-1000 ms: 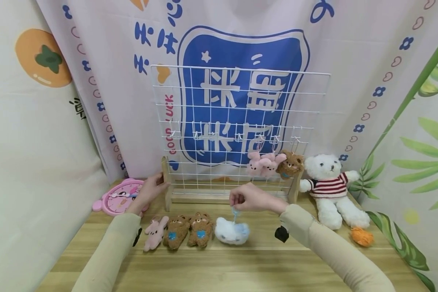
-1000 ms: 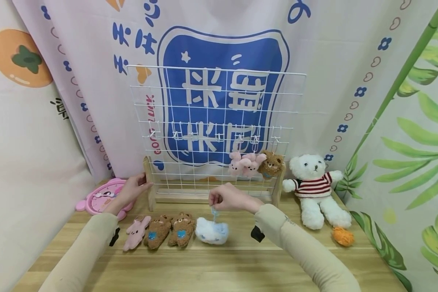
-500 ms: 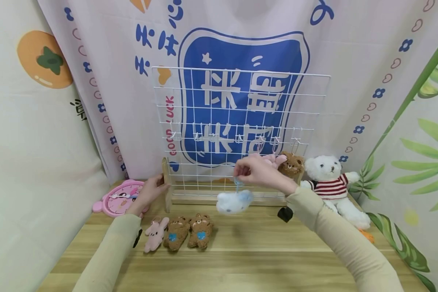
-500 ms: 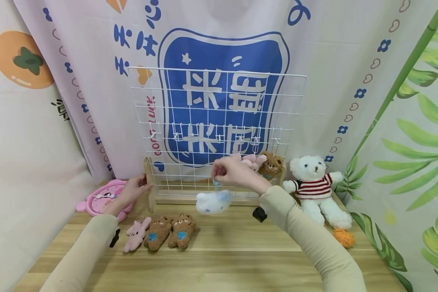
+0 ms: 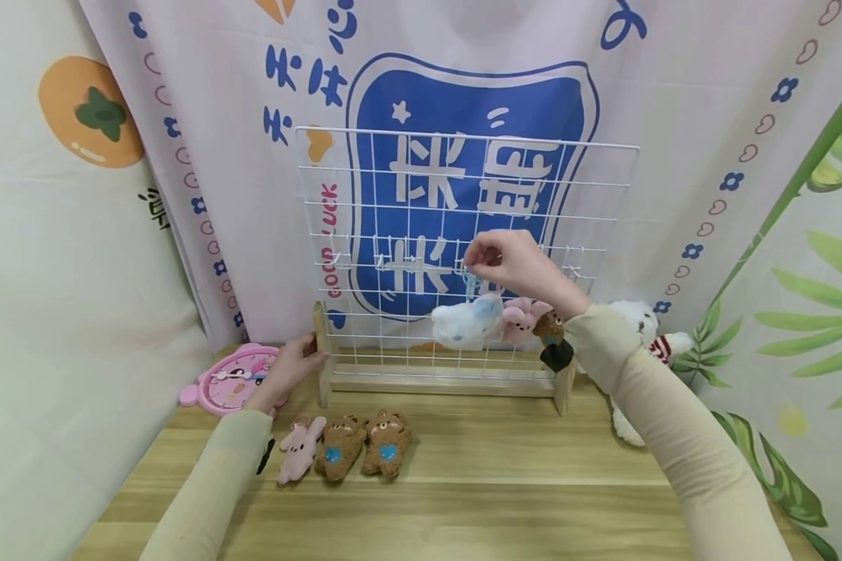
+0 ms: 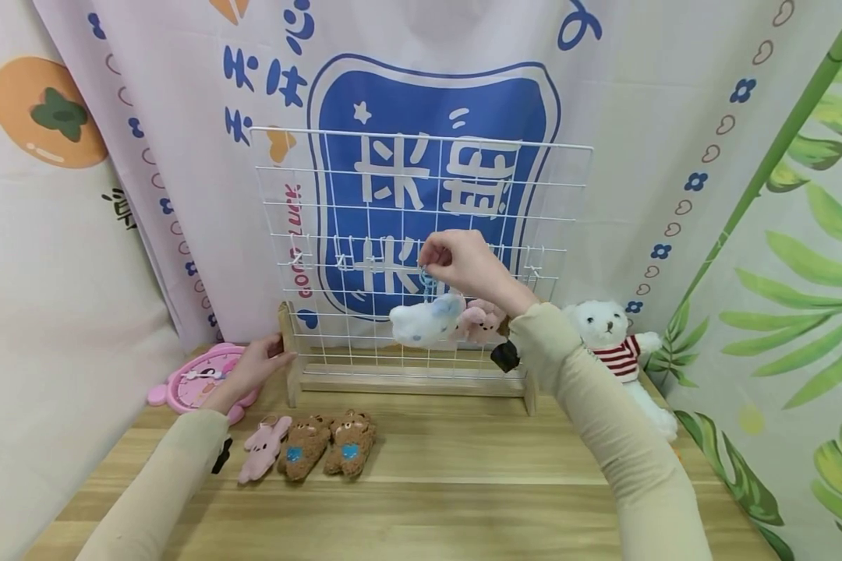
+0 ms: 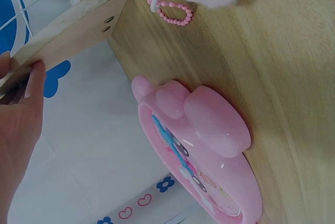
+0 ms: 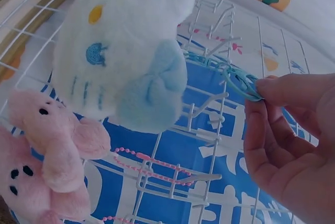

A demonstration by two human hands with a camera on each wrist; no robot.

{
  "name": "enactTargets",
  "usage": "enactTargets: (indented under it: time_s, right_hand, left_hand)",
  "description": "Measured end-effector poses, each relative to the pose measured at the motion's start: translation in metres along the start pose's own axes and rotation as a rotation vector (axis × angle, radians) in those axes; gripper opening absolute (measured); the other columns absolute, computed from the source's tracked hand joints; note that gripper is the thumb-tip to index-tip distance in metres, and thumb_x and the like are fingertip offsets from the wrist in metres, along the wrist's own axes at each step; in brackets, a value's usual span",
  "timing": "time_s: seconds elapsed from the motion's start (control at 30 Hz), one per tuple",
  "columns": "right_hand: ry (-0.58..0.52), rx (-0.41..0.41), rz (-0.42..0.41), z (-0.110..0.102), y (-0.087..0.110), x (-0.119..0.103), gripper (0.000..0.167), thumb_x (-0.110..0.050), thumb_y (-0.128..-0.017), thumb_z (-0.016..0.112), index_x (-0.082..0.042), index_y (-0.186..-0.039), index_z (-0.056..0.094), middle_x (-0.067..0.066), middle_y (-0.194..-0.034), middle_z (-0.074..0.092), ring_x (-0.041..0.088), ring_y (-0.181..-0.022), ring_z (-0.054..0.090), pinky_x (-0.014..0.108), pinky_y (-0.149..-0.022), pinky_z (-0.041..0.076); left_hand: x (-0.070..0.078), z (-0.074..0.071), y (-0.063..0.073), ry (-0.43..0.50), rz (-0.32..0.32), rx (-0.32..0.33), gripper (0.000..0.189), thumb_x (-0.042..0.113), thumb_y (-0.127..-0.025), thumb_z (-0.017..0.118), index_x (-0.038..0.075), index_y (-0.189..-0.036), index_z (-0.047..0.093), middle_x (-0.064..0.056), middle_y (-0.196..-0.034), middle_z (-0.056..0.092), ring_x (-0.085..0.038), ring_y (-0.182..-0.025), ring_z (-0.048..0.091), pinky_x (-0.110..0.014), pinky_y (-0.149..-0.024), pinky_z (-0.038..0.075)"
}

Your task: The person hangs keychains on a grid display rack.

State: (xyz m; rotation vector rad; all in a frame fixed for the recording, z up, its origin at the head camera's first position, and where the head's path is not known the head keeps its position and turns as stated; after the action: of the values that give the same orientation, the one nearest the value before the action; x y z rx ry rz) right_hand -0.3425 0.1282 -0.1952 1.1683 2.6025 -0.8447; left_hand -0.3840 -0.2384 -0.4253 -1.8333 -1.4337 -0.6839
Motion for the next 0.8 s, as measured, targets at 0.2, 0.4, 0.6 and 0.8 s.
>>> enactTargets:
  time_s: [0.2, 0.4, 0.6, 0.8]
  right_hand:
    - [0.000, -0.002, 0.022, 0.002, -0.011, 0.004, 0.009, -0.003, -0.092, 0.066, -0.002, -0.100, 0.070, 0.013, -0.099, 0.071, 0.022, -0.087, 0.065, 0.035, -0.083, 0.059]
    - [0.021, 0.001, 0.035, 0.008, -0.018, 0.013, 0.009, -0.001, -0.092, 0.065, -0.001, -0.099, 0.071, 0.013, -0.097, 0.071, 0.021, -0.084, 0.064, 0.033, -0.079, 0.058]
    - [0.043, -0.022, 0.056, 0.011, -0.022, 0.021, 0.008, -0.002, -0.093, 0.064, -0.002, -0.098, 0.070, 0.013, -0.097, 0.070, 0.021, -0.083, 0.061, 0.031, -0.076, 0.055]
    - [0.054, -0.031, 0.061, 0.013, -0.024, 0.022, 0.009, -0.002, -0.093, 0.062, -0.001, -0.099, 0.070, 0.014, -0.096, 0.070, 0.021, -0.082, 0.061, 0.030, -0.075, 0.055]
  left_hand:
    - [-0.001, 0.000, 0.000, 0.009, 0.010, 0.000, 0.051, 0.010, -0.100, 0.057, -0.012, -0.143, 0.041, -0.034, -0.145, 0.046, -0.048, -0.137, 0.043, -0.058, -0.116, 0.037]
    - [-0.001, 0.000, 0.000, -0.012, 0.028, -0.005, 0.051, 0.011, -0.100, 0.057, -0.011, -0.144, 0.041, -0.034, -0.145, 0.046, -0.048, -0.136, 0.045, -0.058, -0.115, 0.038]
    - [0.000, -0.001, 0.000, -0.010, 0.022, -0.008, 0.051, 0.010, -0.100, 0.056, -0.012, -0.144, 0.040, -0.034, -0.145, 0.045, -0.049, -0.137, 0.043, -0.059, -0.116, 0.037]
    - [-0.001, -0.002, 0.000, -0.027, 0.033, 0.003, 0.051, 0.009, -0.099, 0.057, -0.013, -0.142, 0.041, -0.035, -0.144, 0.047, -0.049, -0.136, 0.045, -0.059, -0.115, 0.037]
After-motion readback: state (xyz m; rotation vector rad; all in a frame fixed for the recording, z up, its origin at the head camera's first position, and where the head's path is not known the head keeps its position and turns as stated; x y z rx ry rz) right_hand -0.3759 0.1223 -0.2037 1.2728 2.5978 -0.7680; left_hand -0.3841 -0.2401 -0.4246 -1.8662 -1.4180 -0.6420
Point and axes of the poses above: each hand's wrist, its own y-axis away from the middle knuckle, its own z-axis out of the palm, x = y × z, the point moved 3 cm from there along -y, towards the middle knuckle
